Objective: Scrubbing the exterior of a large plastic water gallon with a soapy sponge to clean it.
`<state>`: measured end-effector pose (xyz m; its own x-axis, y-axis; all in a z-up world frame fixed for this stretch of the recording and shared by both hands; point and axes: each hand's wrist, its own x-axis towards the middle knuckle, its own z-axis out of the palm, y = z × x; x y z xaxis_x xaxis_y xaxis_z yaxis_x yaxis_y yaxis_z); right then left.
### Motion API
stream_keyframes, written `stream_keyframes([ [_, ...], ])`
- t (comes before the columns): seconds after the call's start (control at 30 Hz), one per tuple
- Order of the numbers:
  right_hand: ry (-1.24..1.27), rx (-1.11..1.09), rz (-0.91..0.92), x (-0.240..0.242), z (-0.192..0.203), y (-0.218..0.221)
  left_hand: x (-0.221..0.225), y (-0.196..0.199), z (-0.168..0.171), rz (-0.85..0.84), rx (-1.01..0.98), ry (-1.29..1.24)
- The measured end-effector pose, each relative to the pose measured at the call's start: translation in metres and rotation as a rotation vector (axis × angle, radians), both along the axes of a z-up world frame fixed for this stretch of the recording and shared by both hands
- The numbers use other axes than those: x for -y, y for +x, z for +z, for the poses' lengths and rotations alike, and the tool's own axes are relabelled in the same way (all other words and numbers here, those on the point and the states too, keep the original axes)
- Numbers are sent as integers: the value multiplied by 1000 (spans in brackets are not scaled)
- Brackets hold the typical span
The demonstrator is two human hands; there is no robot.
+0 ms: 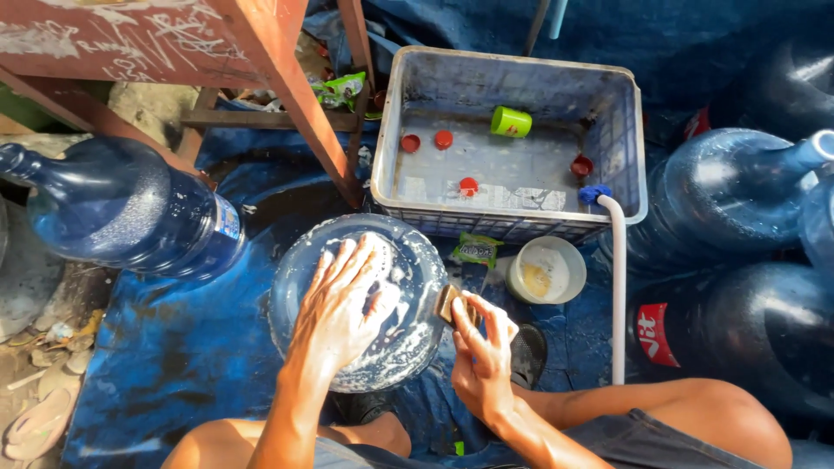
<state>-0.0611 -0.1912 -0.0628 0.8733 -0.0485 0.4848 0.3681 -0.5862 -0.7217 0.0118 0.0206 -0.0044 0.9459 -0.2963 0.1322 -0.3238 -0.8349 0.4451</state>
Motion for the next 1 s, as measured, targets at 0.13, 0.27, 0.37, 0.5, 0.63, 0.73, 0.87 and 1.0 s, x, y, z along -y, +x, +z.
stream_keyframes([
  [0.13, -93, 183, 73, -5, 6, -4, 1, 0, 4, 0, -5, -45],
  [0.27, -79, 116, 38, -3, -3, -2, 0, 1, 6, 0, -3, -52],
  [0.37, -77, 114, 73, -1, 2, -3, -1, 0, -1, -5, 1, -65],
  [0.5, -89, 108, 76, -1, 3, -3, 0, 1, 3, 1, 7, -51],
  [0.63, -79, 99, 62, -1, 5, 0, 0, 2, 1, -4, 13, -50],
  [0.73, -66, 82, 54, -2, 6, -3, 1, 0, 1, -5, 30, -66],
  [0.87, -43, 84, 38, -4, 10, -5, 2, -1, 3, -9, 46, -91],
  [1.0, -36, 11, 38, -3, 11, -4, 0, -1, 1, -12, 45, -33],
])
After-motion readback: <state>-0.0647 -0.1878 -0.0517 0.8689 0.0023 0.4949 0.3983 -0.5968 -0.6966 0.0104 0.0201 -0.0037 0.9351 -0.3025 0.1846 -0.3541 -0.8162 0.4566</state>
